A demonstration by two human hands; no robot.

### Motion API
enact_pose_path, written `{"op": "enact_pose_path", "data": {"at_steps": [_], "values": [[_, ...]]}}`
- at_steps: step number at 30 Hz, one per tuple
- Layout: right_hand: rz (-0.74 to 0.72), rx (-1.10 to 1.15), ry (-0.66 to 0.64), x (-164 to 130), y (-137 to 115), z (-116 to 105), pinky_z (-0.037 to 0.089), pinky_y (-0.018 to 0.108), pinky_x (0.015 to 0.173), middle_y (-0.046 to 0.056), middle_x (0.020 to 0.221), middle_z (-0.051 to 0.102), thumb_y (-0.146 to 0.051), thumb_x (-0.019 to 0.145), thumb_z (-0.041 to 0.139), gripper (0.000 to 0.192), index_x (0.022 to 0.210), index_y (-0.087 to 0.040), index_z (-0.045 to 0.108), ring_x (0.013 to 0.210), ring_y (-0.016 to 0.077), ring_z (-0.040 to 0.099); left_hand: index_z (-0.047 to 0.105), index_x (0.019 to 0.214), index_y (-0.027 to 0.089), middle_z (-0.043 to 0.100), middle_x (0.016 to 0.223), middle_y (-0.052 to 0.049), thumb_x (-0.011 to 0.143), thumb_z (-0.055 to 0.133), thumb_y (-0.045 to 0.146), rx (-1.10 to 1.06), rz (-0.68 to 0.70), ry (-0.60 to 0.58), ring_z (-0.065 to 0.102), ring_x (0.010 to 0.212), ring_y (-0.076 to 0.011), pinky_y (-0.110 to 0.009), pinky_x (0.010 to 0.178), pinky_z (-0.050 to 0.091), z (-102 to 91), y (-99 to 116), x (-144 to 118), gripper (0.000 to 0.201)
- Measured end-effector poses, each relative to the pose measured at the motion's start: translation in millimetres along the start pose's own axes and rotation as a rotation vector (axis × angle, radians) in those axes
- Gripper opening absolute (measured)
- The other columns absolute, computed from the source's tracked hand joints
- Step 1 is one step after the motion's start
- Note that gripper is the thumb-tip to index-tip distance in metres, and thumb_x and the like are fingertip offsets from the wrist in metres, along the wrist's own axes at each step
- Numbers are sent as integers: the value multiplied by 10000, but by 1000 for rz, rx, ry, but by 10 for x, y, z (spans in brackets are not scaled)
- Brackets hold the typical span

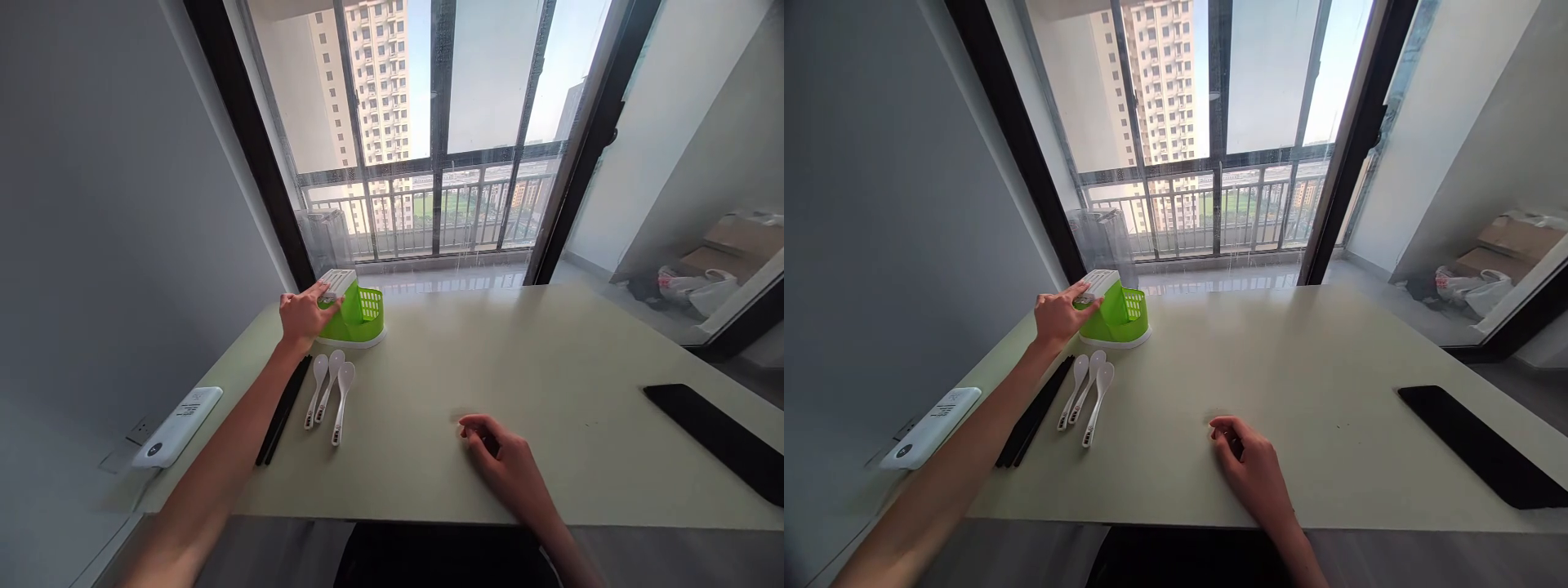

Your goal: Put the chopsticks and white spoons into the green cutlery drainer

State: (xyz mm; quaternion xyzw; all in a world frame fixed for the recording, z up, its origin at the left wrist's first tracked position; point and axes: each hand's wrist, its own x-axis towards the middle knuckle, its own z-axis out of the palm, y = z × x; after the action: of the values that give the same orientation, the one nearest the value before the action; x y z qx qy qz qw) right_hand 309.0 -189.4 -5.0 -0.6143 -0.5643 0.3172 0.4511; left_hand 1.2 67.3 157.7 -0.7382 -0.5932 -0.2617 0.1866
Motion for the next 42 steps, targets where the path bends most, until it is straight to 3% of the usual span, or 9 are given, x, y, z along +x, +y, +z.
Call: {"op": "enact_pose_path", "data": {"at_steps": [10,12,14,17,21,24,27,33,42], "values": [[17,3,-1,11,-13,6,507,310,729,22,957,762,-410,953,499,271,1056,-251,692,769,200,677,694,1361,203,674,1408,-154,971,530,581,73,-76,50,695,1140,-361,-482,1065,374,-106,-152,-155,568],[15,6,-1,6,-2,5,509,310,733,27,963,765,-418,958,500,275,1061,-251,692,791,207,685,632,1431,177,585,1507,-177,974,540,561,76,-38,44,608,1291,-399,-522,1121,341,-156,-49,-274,604],[10,5,-2,2,13,3,510,312,735,33,968,767,-425,964,495,285,1070,-248,693,804,213,690,518,1528,161,440,1621,-183,967,567,536,67,18,62,391,1490,-431,-575,1187,278,-206,130,-493,676],[7,-2,-4,4,37,-1,512,314,737,32,960,768,-438,965,497,298,1076,-244,694,784,209,687,442,1571,194,422,1643,-136,999,552,435,-148,197,-12,303,1560,-329,-510,1228,305,-269,499,-996,630],[19,-6,-3,8,47,-7,516,316,736,30,959,772,-464,960,501,317,1074,-244,699,764,203,685,589,1418,275,608,1491,-73,1011,560,361,-544,321,-256,566,1373,-262,-447,1163,435,-335,969,-1722,417],[17,-15,-1,3,32,-10,521,317,736,35,958,777,-469,949,508,322,1059,-243,708,761,206,691,708,1175,263,772,1097,-31,1006,572,366,-780,154,-401,736,830,-161,-301,839,576,-350,1146,-2077,240],[21,-27,15,-2,12,-13,522,316,721,40,956,782,-471,943,506,330,1058,-243,714,775,214,699,733,939,217,713,724,18,1008,554,433,-918,-50,-524,574,483,-93,-227,525,460,-333,1156,-2249,289],[41,-34,3,-16,34,-35,520,310,742,29,974,778,-483,942,513,326,1065,-250,705,787,203,692,719,845,192,598,555,40,983,572,490,-1006,-219,-606,536,503,-102,-220,519,374,-319,1051,-2377,359],[72,-13,28,-27,30,-43,514,299,730,36,972,779,-513,934,529,348,1064,-247,712,856,215,699,713,886,195,630,591,36,992,559,480,-993,-207,-622,538,553,-112,-240,540,350,-299,1064,-2431,340]]}}
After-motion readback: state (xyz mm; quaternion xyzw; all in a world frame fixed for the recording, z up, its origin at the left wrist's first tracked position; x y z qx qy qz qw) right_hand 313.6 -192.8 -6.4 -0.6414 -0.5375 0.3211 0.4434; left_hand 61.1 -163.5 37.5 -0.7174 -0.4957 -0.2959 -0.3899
